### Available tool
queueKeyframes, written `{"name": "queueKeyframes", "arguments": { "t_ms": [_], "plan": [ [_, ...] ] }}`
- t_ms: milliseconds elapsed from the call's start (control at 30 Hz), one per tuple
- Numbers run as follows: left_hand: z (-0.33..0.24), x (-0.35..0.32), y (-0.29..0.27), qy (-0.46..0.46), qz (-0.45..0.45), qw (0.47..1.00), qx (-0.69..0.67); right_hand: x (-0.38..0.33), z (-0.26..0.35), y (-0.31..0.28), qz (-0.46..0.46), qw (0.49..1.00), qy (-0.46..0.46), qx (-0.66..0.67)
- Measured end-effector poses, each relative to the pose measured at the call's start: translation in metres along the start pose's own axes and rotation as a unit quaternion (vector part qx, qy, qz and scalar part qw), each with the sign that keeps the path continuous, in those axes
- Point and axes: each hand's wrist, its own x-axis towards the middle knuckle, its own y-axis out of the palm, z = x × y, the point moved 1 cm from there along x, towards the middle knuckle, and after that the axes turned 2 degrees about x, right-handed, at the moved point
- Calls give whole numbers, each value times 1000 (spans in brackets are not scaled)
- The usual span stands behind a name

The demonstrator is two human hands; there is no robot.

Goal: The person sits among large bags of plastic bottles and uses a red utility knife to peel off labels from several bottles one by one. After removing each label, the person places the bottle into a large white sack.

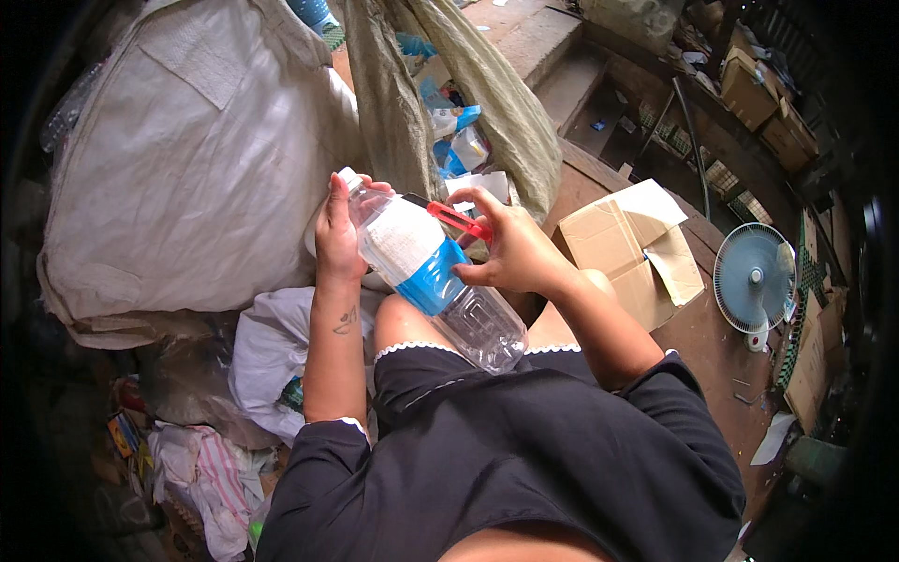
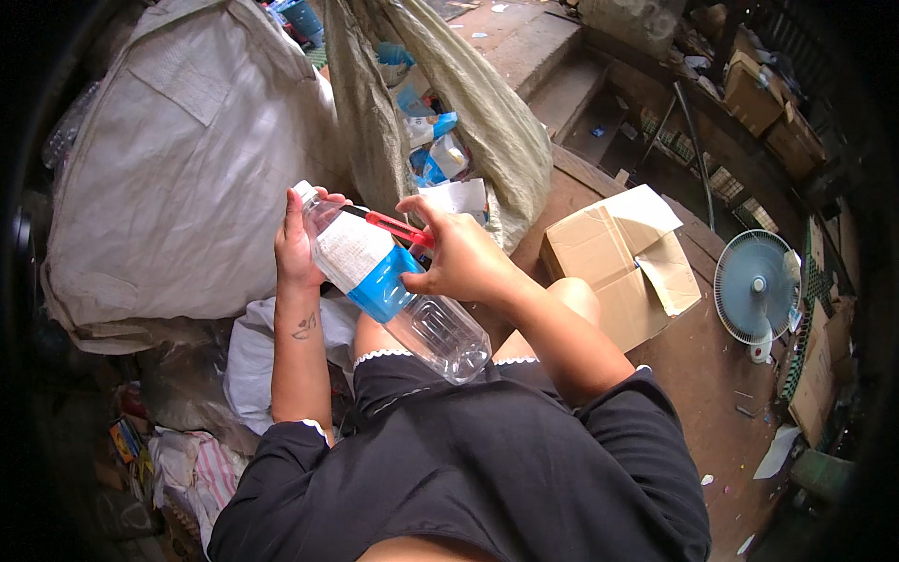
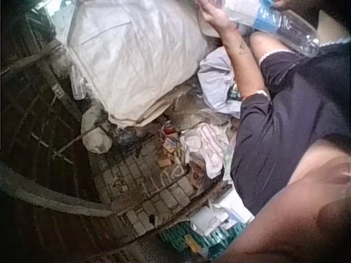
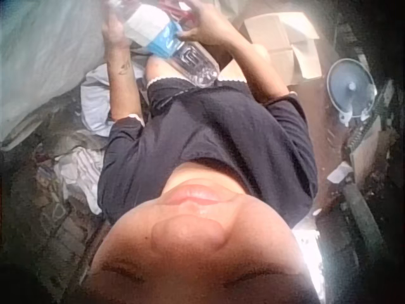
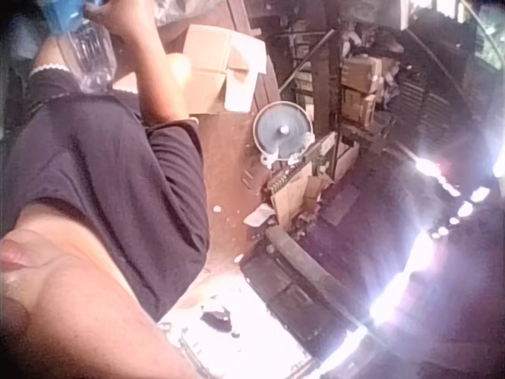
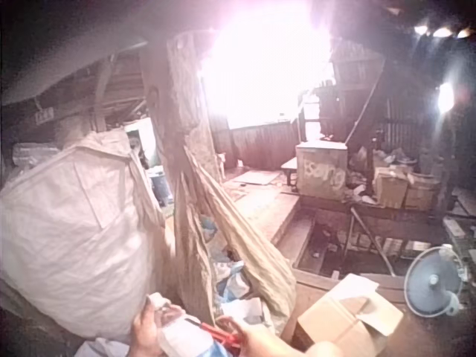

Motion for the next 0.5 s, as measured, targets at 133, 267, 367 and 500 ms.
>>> {"name": "queueKeyframes", "arguments": {
  "t_ms": [133, 267, 367, 500],
  "plan": [
    [7, 1, 1, 12, -8, 1000, 21, -1, -2, 1, 7, 1000, 10, -15],
    [8, -3, 3, 7, -7, 999, 33, -2, -11, 7, 1, 997, 67, -44],
    [7, -3, 3, 3, -23, 999, 34, -5, -9, 1, 15, 999, 35, 18],
    [13, -2, -3, -11, -13, 1000, 24, -5, -9, 0, 34, 998, 26, -35]
  ]
}}
